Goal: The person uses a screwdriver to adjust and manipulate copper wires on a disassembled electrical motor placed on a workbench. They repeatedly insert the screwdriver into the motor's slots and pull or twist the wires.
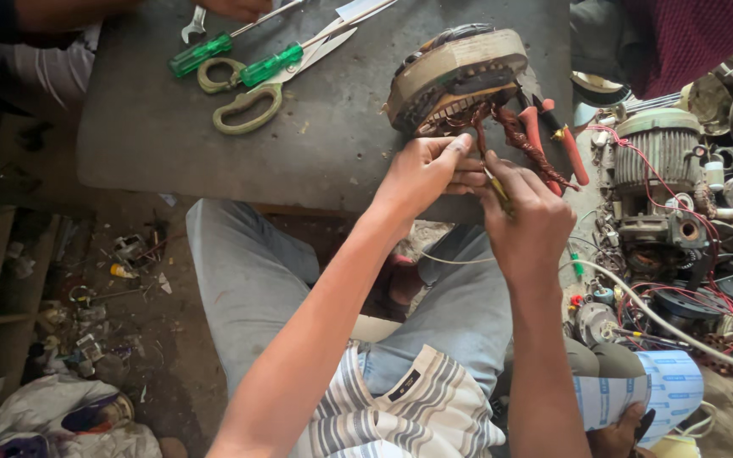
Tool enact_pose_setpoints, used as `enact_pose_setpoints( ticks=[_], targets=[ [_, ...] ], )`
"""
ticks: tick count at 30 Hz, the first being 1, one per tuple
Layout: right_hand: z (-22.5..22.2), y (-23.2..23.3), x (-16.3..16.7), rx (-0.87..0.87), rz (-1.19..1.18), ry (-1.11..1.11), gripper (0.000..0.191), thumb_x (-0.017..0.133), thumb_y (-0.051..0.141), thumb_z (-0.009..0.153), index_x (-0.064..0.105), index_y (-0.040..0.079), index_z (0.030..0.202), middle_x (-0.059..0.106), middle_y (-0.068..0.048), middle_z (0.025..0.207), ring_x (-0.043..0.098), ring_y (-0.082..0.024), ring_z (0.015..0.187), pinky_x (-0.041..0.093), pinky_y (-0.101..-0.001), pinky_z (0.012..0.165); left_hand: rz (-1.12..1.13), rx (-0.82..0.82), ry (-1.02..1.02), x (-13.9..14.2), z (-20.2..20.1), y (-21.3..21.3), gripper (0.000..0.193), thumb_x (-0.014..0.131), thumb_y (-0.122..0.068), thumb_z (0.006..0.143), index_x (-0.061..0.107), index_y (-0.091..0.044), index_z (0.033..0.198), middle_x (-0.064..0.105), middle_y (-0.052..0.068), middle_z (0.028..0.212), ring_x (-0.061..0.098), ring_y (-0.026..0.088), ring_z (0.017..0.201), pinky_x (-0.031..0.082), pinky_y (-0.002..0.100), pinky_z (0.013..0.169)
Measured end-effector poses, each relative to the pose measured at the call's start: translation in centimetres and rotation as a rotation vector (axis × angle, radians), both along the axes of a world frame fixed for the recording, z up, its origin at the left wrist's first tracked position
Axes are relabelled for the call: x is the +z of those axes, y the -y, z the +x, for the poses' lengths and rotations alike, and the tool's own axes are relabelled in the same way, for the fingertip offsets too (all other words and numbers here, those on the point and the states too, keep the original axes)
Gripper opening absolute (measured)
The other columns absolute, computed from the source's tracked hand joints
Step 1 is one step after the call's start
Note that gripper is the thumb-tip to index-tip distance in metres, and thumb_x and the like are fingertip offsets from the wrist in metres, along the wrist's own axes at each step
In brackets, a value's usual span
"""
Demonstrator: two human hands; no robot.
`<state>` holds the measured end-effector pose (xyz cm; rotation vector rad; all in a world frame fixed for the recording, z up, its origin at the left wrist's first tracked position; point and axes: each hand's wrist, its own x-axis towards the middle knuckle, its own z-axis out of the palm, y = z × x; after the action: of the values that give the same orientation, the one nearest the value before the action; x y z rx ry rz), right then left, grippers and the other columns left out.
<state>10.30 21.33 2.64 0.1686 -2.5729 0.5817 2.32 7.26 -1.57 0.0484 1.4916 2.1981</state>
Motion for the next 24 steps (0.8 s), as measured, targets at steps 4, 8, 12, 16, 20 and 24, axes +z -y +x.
enact_pose_setpoints(
  ticks=[4, 8, 12, 16, 20, 24],
  targets=[
    [-0.4, -0.4, 0.3, 0.060, 0.019, 0.020, 0.037, 0.082, 0.008, 0.086, 0.075, 0.011, 0.123, 0.076, -0.009, 0.113, 0.074, -0.030, 0.095, 0.057, -0.0368, 0.081, -0.112, 0.091, -0.168, 1.8, 1.0, 0.0, 0.041, 0.052, -0.025, 0.102, 0.059, 0.001, 0.133, 0.079, 0.013, 0.098, 0.079, 0.022, 0.088, 0.065, 0.034, 0.077],
    [-0.8, 0.0, 0.1, 0.033, 0.089, -0.016, 0.031, 0.080, 0.006, 0.087, 0.078, 0.010, 0.118, 0.077, -0.008, 0.108, 0.073, -0.030, 0.089, 0.056, -0.0377, 0.076, -0.750, 0.232, -0.729, 3.4, 3.1, -0.2, 0.044, 0.055, -0.018, 0.103, 0.055, 0.004, 0.142, 0.070, 0.029, 0.083, 0.069, 0.046, 0.084, 0.053, 0.054, 0.077],
    [-1.0, 0.4, 0.3, 0.025, 0.065, -0.068, 0.022, 0.077, 0.005, 0.093, 0.078, 0.009, 0.115, 0.077, -0.009, 0.104, 0.073, -0.031, 0.087, 0.056, -0.0381, 0.075, -0.741, 0.314, -0.922, 4.2, 3.1, 0.1, 0.050, 0.053, -0.013, 0.102, 0.043, 0.005, 0.147, 0.067, 0.026, 0.080, 0.066, 0.047, 0.078, 0.050, 0.058, 0.075],
    [-0.9, 1.1, -0.1, 0.006, -0.031, -0.069, 0.018, 0.075, 0.007, 0.093, 0.078, 0.007, 0.111, 0.076, -0.012, 0.101, 0.073, -0.030, 0.082, 0.056, -0.0379, 0.072, -0.730, 0.345, -0.765, 3.9, 3.5, 0.2, 0.043, 0.052, -0.013, 0.104, 0.047, 0.000, 0.145, 0.067, 0.028, 0.083, 0.067, 0.048, 0.082, 0.051, 0.058, 0.074],
    [-1.3, 1.4, -1.0, -0.111, -0.185, -0.089, 0.008, 0.075, 0.010, 0.101, 0.078, 0.005, 0.106, 0.075, -0.010, 0.091, 0.070, -0.024, 0.076, 0.053, -0.0358, 0.069, -0.497, 0.452, -0.707, 2.5, 4.2, -0.3, 0.033, 0.049, -0.013, 0.108, 0.053, -0.004, 0.139, 0.075, 0.023, 0.101, 0.073, 0.042, 0.097, 0.056, 0.049, 0.082],
    [-2.2, 1.8, -1.8, -0.232, -0.764, 0.090, 0.013, 0.071, 0.013, 0.103, 0.075, 0.000, 0.102, 0.070, -0.004, 0.079, 0.056, -0.011, 0.057, 0.043, -0.0294, 0.052, -0.485, 0.349, -0.539, 0.3, 3.1, -0.4, 0.028, 0.058, -0.018, 0.105, 0.064, -0.004, 0.127, 0.077, 0.022, 0.104, 0.077, 0.033, 0.095, 0.059, 0.041, 0.082]
  ],
)
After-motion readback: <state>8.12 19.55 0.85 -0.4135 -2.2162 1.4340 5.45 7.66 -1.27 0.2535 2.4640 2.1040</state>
